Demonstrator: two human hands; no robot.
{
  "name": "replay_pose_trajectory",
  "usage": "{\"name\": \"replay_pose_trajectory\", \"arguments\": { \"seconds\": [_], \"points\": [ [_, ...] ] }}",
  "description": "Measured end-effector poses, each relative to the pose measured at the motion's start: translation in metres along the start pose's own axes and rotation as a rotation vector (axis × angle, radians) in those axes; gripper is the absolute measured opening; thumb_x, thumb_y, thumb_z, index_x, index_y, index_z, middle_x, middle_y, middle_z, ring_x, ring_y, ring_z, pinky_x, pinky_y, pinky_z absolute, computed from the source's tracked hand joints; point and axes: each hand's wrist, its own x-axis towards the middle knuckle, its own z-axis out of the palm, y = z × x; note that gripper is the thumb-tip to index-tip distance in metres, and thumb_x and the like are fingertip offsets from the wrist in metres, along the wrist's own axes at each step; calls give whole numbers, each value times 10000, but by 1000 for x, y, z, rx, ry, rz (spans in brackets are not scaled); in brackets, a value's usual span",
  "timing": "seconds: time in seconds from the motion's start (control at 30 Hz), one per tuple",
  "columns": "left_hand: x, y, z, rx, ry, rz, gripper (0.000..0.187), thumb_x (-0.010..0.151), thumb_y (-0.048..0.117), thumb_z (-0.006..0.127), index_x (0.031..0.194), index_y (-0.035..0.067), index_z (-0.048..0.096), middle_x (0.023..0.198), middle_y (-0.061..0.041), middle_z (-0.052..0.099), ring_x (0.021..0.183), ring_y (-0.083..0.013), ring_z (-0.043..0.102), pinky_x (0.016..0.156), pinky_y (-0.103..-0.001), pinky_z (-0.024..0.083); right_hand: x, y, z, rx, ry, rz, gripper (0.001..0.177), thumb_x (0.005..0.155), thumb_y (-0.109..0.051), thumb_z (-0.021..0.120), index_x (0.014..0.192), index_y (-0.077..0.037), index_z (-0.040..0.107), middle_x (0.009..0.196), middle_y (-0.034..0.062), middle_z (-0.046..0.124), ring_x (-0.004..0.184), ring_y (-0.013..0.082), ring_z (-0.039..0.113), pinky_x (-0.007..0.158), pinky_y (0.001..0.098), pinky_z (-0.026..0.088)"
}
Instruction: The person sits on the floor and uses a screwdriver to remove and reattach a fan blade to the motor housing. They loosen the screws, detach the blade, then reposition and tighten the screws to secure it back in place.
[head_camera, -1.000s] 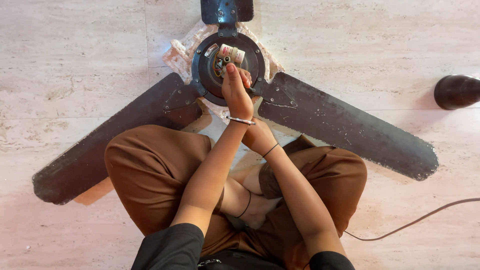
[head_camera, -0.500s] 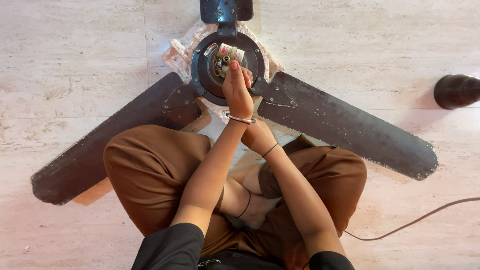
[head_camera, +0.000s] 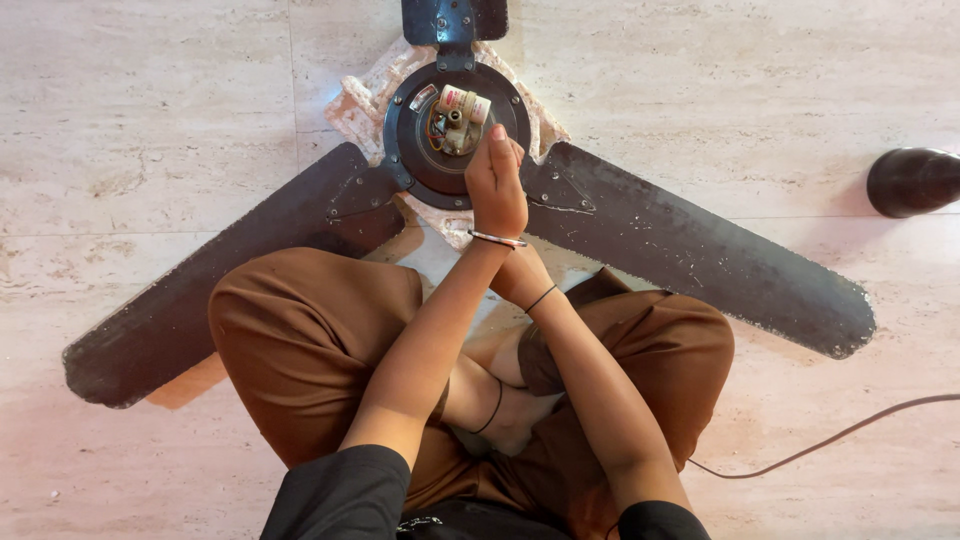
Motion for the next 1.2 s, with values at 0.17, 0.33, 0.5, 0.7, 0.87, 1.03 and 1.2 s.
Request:
{"name": "replay_pose_trajectory", "arguments": {
  "seconds": [0.17,0.33,0.5,0.7,0.87,1.03,1.2],
  "points": [
    [11,-4,-5,5,-99,-13,451,1152,283,372,788,29,450,688,-10,435,644,-113,401,628,-297,396,2,-7,-6,-52,-28,23,65,813,-80,623,776,-66,675,789,168,701,750,396,672,609,497,529],
    [18,-6,-7,-7,-171,-24,450,1150,290,372,789,32,453,678,-10,421,636,-117,390,618,-304,396,0,-11,-10,-40,-21,34,69,799,-48,618,751,-46,668,761,180,698,712,398,675,608,497,532],
    [16,2,-7,74,-115,-40,472,1145,325,378,778,41,468,672,-6,450,621,-115,424,606,-301,404,-1,-4,-3,-25,21,26,73,801,-35,608,828,-51,674,803,180,697,742,398,666,613,489,532],
    [-8,16,-2,171,-143,111,509,1168,393,391,813,30,427,733,-54,404,681,-181,413,667,-348,401,-3,12,12,7,50,-75,85,897,-155,632,881,-76,656,851,127,684,844,350,648,727,457,522],
    [-13,21,2,177,-179,111,492,1147,374,413,803,23,419,738,-69,416,647,-188,412,632,-354,386,-8,13,10,200,138,-113,98,885,-144,629,915,-51,635,861,161,662,841,374,630,724,467,506],
    [-3,19,-3,137,-220,57,461,1146,345,413,824,22,476,712,-57,427,645,-182,417,631,-341,398,-1,1,0,-2,21,-50,81,882,-138,645,852,-64,655,841,157,686,831,380,650,702,471,523],
    [11,14,-7,103,-330,-65,461,1125,374,426,872,7,544,694,-50,498,635,-147,448,612,-318,424,1,-8,-9,-31,22,-5,33,831,-75,638,818,-61,665,841,161,693,812,376,662,655,469,538]
  ]
}}
